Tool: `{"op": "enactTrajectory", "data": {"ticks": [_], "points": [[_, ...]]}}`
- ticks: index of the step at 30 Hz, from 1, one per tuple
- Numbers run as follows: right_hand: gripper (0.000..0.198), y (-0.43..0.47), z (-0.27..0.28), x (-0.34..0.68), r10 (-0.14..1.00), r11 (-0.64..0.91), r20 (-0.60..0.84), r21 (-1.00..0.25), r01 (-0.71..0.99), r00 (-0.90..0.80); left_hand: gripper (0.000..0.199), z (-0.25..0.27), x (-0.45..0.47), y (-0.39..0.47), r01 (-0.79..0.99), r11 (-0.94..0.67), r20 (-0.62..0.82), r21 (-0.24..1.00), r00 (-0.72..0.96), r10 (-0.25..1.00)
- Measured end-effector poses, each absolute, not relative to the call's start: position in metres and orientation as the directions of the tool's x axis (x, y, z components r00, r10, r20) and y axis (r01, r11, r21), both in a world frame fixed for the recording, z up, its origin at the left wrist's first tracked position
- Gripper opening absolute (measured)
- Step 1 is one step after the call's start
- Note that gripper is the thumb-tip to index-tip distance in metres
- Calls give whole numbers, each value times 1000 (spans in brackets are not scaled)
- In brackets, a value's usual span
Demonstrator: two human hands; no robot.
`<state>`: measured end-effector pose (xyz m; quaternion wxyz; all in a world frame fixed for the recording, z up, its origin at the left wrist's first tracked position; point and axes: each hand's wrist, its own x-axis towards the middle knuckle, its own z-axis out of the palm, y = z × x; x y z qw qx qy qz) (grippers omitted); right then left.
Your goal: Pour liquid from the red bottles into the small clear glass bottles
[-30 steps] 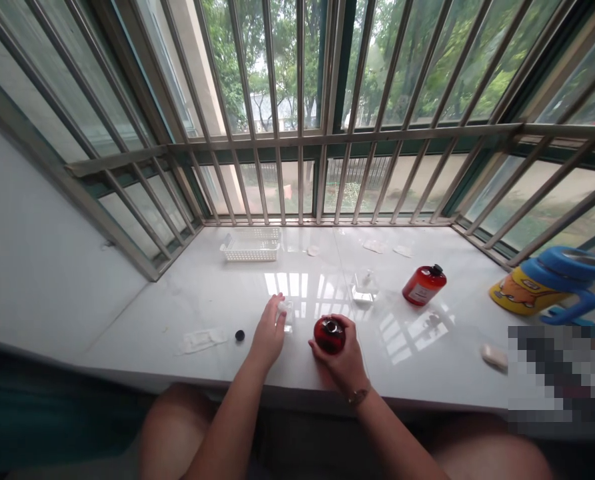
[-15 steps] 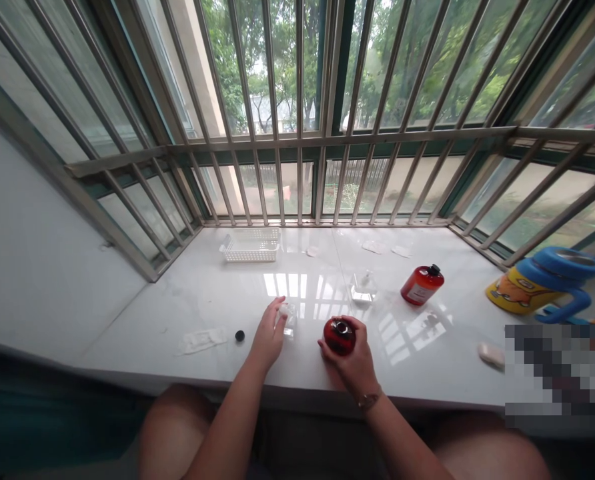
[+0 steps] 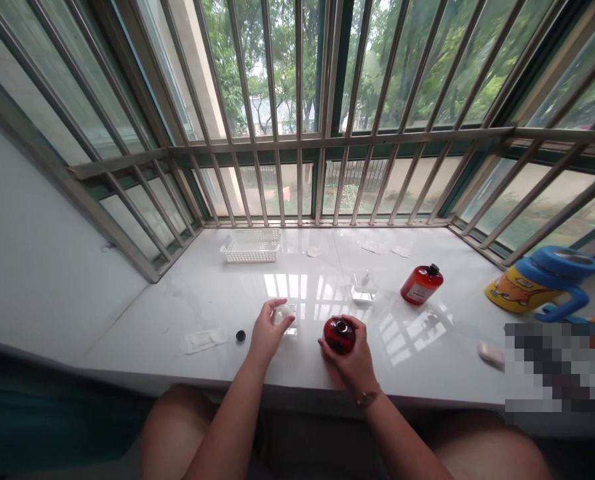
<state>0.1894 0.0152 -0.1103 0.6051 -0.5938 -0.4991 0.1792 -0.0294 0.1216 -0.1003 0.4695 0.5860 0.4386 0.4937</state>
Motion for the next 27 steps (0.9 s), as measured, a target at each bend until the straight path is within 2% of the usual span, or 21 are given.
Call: {"op": "enactTrajectory", "data": {"ticks": [5, 8, 13, 18, 22, 27], "points": [[74, 15, -110, 189, 806, 221, 386, -899, 378, 448, 35, -101, -30, 124, 38, -178, 172, 983, 137, 976], [75, 15, -110, 189, 805, 220, 388, -898, 380, 450, 39, -100, -30, 124, 1, -172, 171, 985, 110, 979], [74, 15, -110, 189, 805, 229, 391, -899, 374, 446, 39, -97, -30, 123, 98, -160, 143, 982, 159, 977], [74, 16, -110, 189, 807, 223, 384, -901, 371, 448, 42, -96, -31, 123, 76, -166, 156, 983, 127, 980], [74, 16, -110, 189, 806, 223, 388, -899, 378, 447, 40, -95, -31, 122, 140, -181, 157, 973, 166, 974], [74, 16, -109, 189, 798, 226, 400, -892, 390, 451, 38, -91, -28, 122, 63, -179, 171, 982, 118, 978]]}}
